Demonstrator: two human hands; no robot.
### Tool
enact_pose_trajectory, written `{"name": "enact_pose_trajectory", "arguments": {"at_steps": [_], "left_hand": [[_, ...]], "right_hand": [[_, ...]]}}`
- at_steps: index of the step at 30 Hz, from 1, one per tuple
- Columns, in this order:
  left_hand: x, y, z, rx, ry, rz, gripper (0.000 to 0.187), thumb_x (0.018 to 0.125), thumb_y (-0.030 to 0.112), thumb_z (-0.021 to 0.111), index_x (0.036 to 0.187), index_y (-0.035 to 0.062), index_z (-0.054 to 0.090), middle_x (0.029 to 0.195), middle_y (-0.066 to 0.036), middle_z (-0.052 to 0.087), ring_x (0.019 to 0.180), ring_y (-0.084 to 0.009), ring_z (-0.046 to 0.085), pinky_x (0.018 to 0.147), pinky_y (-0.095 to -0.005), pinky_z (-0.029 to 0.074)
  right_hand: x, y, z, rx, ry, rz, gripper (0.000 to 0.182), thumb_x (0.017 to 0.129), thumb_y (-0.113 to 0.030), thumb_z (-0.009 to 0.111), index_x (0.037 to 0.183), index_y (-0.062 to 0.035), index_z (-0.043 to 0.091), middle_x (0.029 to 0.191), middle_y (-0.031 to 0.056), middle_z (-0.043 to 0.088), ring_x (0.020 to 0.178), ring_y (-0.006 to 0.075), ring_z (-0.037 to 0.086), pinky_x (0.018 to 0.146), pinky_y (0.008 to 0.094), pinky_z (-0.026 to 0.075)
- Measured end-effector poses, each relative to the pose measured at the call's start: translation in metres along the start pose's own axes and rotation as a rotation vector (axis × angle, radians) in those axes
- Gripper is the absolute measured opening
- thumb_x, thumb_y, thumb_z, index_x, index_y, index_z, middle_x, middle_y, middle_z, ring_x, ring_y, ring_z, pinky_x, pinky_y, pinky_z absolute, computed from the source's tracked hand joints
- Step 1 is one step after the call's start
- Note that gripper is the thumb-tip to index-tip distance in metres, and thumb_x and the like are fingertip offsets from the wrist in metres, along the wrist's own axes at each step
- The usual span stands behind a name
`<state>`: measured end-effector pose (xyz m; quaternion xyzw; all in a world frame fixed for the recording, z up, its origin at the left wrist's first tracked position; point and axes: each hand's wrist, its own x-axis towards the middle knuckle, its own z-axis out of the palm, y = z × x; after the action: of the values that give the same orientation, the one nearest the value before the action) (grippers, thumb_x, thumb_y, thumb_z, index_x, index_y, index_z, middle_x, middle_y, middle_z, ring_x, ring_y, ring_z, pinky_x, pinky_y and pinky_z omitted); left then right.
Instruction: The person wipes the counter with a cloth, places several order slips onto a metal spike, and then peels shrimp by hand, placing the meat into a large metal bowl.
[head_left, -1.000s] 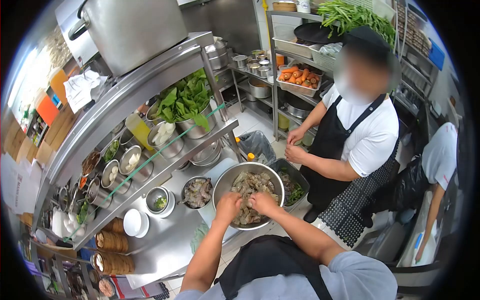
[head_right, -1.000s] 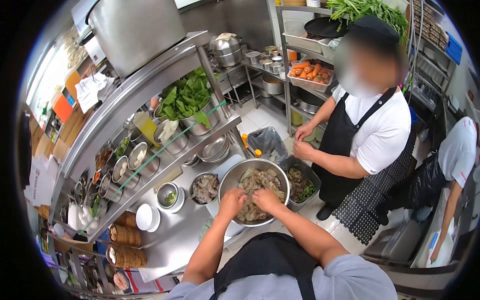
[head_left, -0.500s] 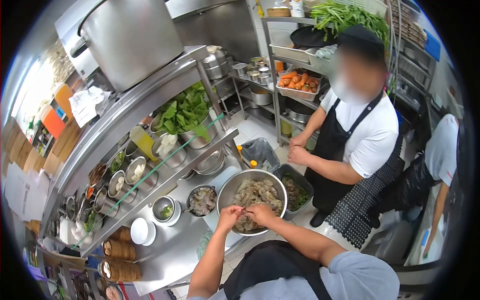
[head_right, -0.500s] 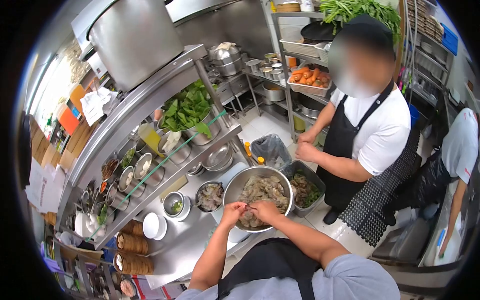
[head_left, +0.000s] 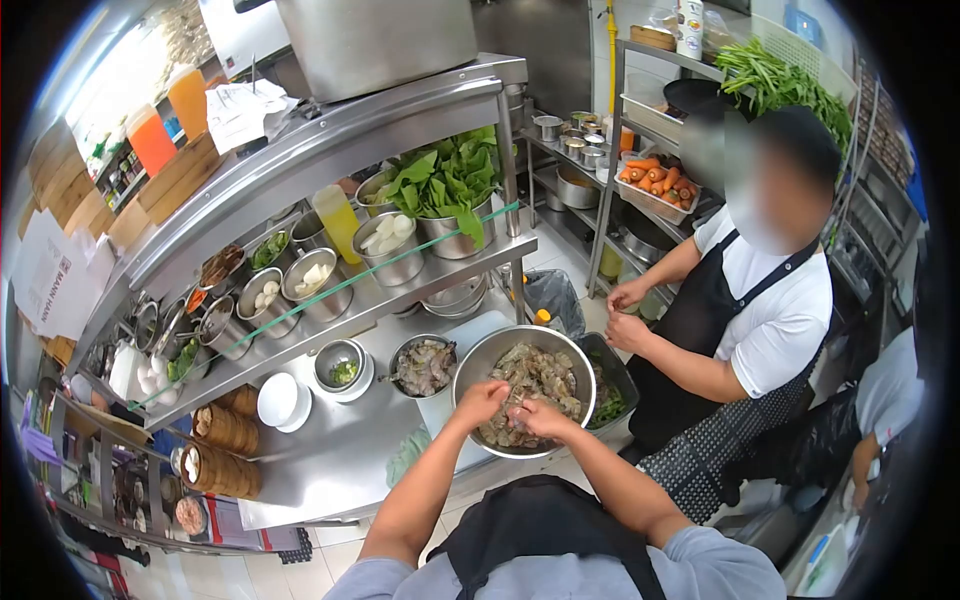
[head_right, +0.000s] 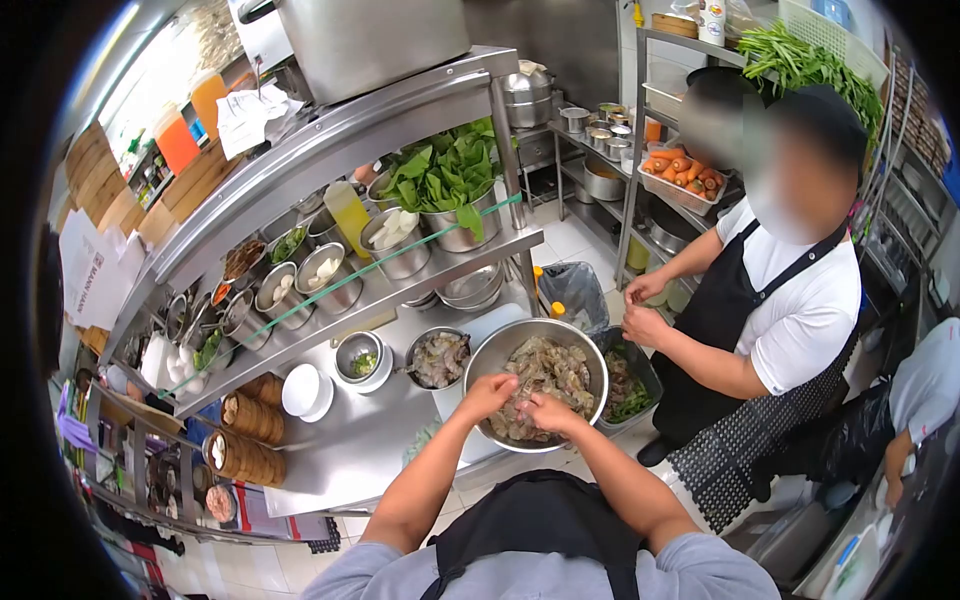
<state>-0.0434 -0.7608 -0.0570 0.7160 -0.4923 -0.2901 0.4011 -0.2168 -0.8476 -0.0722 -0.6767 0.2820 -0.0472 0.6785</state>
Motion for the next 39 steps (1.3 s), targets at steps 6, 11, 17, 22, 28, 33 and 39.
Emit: {"name": "enact_pose_trajectory", "arguments": {"at_steps": [6, 11, 17, 22, 28, 33, 39], "left_hand": [[0.009, -0.008, 0.024, 0.176, -0.172, -0.098, 0.029, 0.092, 0.026, 0.058, 0.089, 0.002, 0.074, 0.075, -0.021, 0.07, 0.069, -0.0327, 0.07, 0.065, -0.0416, 0.055], [0.005, 0.008, 0.03, 0.172, -0.237, -0.116, 0.031, 0.088, 0.028, 0.06, 0.087, -0.0002, 0.073, 0.081, -0.023, 0.07, 0.074, -0.0366, 0.069, 0.067, -0.0446, 0.055], [0.005, 0.022, 0.034, 0.709, -0.242, -0.217, 0.024, 0.079, 0.021, 0.066, 0.093, 0.0036, 0.075, 0.098, -0.022, 0.072, 0.095, -0.0391, 0.07, 0.084, -0.0459, 0.056], [-0.007, 0.009, 0.033, 0.898, -0.284, -0.083, 0.024, 0.085, 0.02, 0.062, 0.1, 0.0048, 0.073, 0.1, -0.021, 0.072, 0.096, -0.0355, 0.071, 0.083, -0.0465, 0.057], [-0.014, -0.006, -0.036, 0.641, -0.045, 0.054, 0.023, 0.092, 0.023, 0.055, 0.098, 0.0074, 0.071, 0.095, -0.02, 0.071, 0.087, -0.0353, 0.069, 0.08, -0.0464, 0.055], [0.01, -0.038, -0.149, 0.259, 0.205, -0.168, 0.018, 0.09, 0.017, 0.06, 0.102, 0.0076, 0.071, 0.092, -0.022, 0.07, 0.081, -0.0356, 0.069, 0.075, -0.0443, 0.055], [0.022, -0.147, -0.182, 0.631, 0.316, -0.065, 0.032, 0.092, 0.023, 0.053, 0.117, 0.0093, 0.068, 0.093, -0.024, 0.069, 0.088, -0.0428, 0.067, 0.082, -0.0506, 0.053]], "right_hand": [[0.001, 0.007, 0.01, -0.083, -0.021, 0.115, 0.03, 0.097, -0.031, 0.056, 0.086, -0.0051, 0.068, 0.062, 0.0044, 0.062, 0.048, 0.0108, 0.052, 0.045, 0.0289, 0.04], [-0.004, 0.008, 0.011, -0.134, 0.068, 0.14, 0.032, 0.092, -0.031, 0.062, 0.081, -0.0028, 0.069, 0.057, 0.0068, 0.061, 0.049, 0.0144, 0.058, 0.048, 0.0325, 0.043], [-0.014, 0.009, 0.014, -0.789, 0.297, -0.134, 0.024, 0.088, -0.028, 0.061, 0.094, -0.0078, 0.074, 0.075, 0.0152, 0.07, 0.074, 0.0329, 0.069, 0.071, 0.0448, 0.053], [-0.029, -0.008, -0.01, -0.734, 0.404, -0.031, 0.019, 0.087, -0.022, 0.059, 0.091, -0.0094, 0.073, 0.091, 0.0181, 0.07, 0.091, 0.0383, 0.067, 0.081, 0.0511, 0.053], [-0.036, 0.006, -0.047, -0.772, 0.576, -0.06, 0.016, 0.085, -0.014, 0.06, 0.092, -0.0081, 0.073, 0.092, 0.0196, 0.07, 0.089, 0.0401, 0.067, 0.081, 0.0505, 0.053], [-0.028, -0.001, -0.06, -0.859, 0.556, -0.063, 0.014, 0.082, -0.006, 0.06, 0.09, -0.0055, 0.072, 0.087, 0.0184, 0.071, 0.084, 0.0403, 0.067, 0.08, 0.0478, 0.054], [-0.008, 0.001, -0.032, -1.326, 0.291, 0.241, 0.026, 0.084, -0.014, 0.059, 0.106, -0.0093, 0.072, 0.115, 0.01, 0.068, 0.12, 0.0306, 0.056, 0.098, 0.0529, 0.04]]}}
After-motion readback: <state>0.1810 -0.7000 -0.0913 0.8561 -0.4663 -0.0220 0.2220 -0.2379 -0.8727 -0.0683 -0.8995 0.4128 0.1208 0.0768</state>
